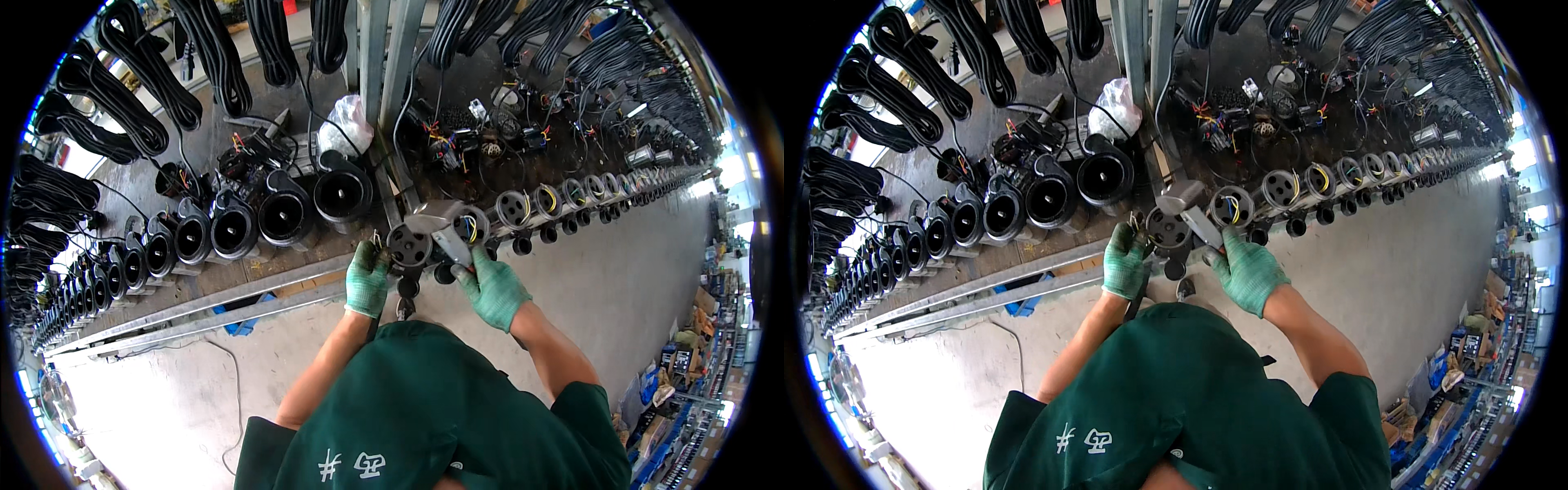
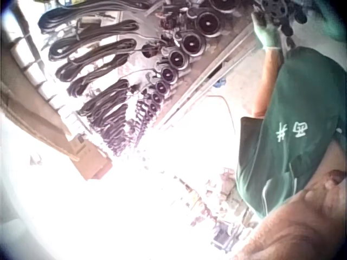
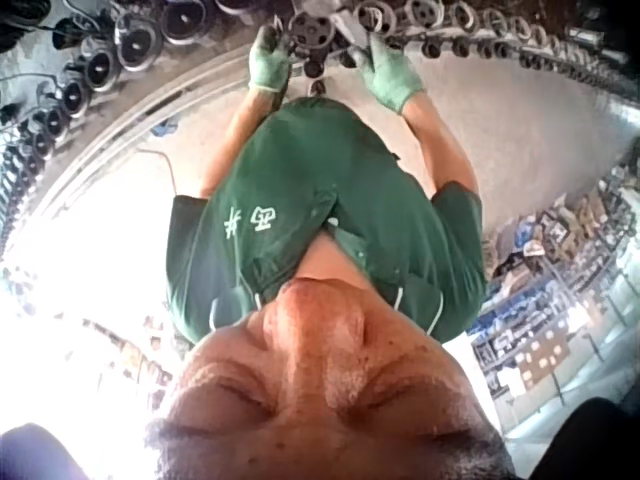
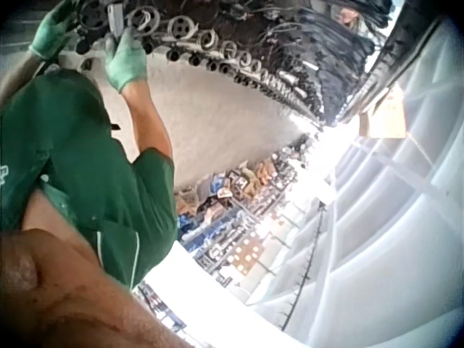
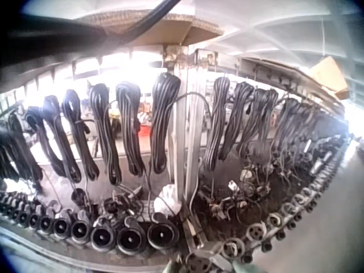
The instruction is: The person uses pliers to crimp or secure wires inside a series of cylindrical metal housings arranged on a workbench. They handle each unit one at a time, manipulating the internal wiring and then placing the completed unit back into the row.
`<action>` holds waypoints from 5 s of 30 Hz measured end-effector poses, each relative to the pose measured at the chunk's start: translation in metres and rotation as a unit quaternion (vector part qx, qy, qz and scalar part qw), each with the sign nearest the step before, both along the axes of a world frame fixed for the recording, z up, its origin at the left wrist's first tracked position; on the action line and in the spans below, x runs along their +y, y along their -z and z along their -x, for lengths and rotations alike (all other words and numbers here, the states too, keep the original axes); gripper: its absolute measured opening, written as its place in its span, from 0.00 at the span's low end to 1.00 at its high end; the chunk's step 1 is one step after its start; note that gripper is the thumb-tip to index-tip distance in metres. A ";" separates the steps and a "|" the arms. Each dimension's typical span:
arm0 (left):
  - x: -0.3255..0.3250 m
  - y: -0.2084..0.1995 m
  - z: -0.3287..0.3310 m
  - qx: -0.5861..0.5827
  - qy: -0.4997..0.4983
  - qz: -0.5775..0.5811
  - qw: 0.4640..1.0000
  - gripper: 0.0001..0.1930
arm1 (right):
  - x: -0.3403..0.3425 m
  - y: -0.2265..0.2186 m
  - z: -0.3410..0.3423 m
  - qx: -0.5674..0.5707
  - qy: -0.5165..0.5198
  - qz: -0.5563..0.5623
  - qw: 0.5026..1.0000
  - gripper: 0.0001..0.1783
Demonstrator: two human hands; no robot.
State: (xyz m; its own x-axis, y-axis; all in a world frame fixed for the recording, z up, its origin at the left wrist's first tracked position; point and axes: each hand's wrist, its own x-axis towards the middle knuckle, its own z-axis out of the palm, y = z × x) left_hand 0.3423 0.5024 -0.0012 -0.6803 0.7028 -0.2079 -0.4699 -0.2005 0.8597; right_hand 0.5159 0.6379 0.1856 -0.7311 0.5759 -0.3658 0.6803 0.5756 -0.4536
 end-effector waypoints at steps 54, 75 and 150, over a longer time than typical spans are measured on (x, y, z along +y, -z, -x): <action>0.141 0.065 0.041 0.168 -0.095 0.069 0.979 0.46 | 0.053 0.093 0.094 -0.161 -0.476 -0.205 0.840 0.19; 0.078 0.043 0.020 -0.321 0.028 0.042 0.946 0.27 | 0.082 0.048 0.127 -0.038 -0.391 0.016 0.920 0.26; 0.151 -0.124 -0.032 0.812 0.355 0.207 0.415 0.22 | 0.271 0.053 -0.122 -0.079 -0.181 -0.236 0.951 0.21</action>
